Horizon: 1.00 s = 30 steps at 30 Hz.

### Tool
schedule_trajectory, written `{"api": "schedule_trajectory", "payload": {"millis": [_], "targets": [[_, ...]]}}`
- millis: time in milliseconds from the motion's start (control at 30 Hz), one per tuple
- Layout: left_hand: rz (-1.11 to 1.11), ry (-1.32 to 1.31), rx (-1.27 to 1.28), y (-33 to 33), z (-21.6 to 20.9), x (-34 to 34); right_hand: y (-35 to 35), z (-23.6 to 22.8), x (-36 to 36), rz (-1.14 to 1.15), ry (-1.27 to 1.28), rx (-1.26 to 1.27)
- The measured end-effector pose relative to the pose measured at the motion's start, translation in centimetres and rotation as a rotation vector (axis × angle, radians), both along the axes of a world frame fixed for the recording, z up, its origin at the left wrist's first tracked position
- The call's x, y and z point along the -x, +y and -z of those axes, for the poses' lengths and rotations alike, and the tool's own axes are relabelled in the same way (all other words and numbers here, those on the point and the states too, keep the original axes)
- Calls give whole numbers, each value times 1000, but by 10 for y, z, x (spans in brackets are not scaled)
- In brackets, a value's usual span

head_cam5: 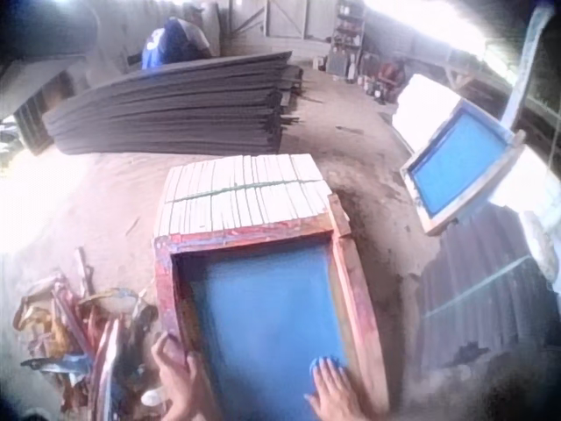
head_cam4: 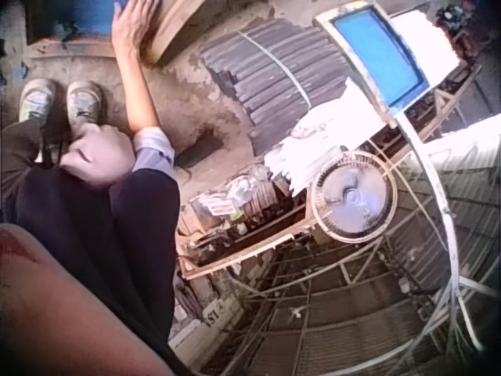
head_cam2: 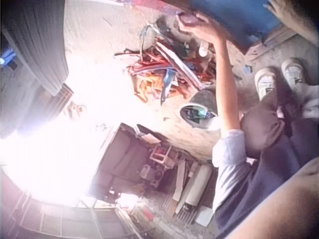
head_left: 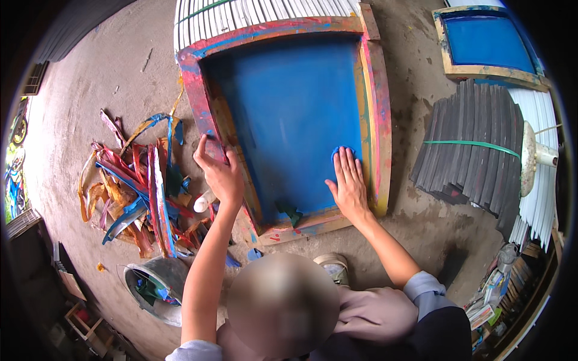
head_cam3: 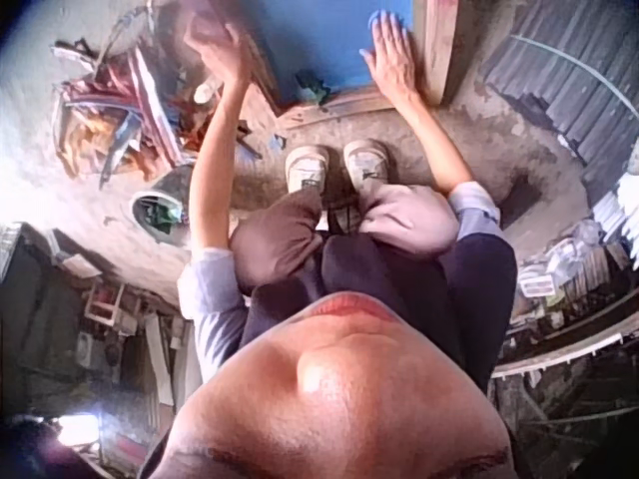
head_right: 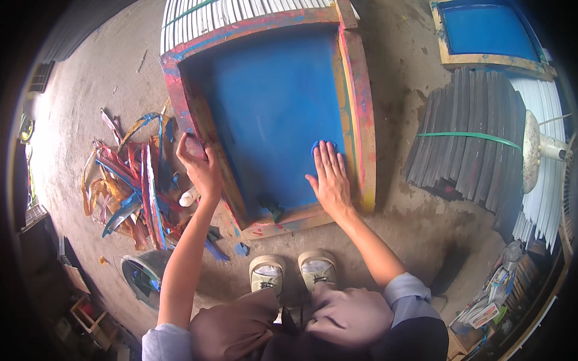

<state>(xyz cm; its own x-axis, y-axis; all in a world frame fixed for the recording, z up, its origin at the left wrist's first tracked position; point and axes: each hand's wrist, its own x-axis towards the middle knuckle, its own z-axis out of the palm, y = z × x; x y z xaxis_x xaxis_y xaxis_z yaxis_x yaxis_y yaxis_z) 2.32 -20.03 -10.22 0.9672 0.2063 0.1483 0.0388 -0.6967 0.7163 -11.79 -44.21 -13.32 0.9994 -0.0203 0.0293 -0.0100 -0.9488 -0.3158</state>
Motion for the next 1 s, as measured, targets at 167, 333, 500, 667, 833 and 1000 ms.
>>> {"api": "schedule_trajectory", "payload": {"millis": [167,333,500,667,833,1000], "targets": [[22,-23,-12,-6,1,-2,-27,-6,-86,28,-226,97],[8,-5,-20,-14,-2,-1,-35,-11,-154,81,-391,56],[-47,72,-9,-1,-1,0,38,-2,-44,-338,-67,-115],[-39,26,-21,-3,1,-3,-2,15,-46,-634,-180,135],[-49,62,-67,-18,-2,-3,-35,-8,-163,-32,-384,152],[-65,70,-58,-6,-7,-4,67,6,-97,-500,-214,84]]}}
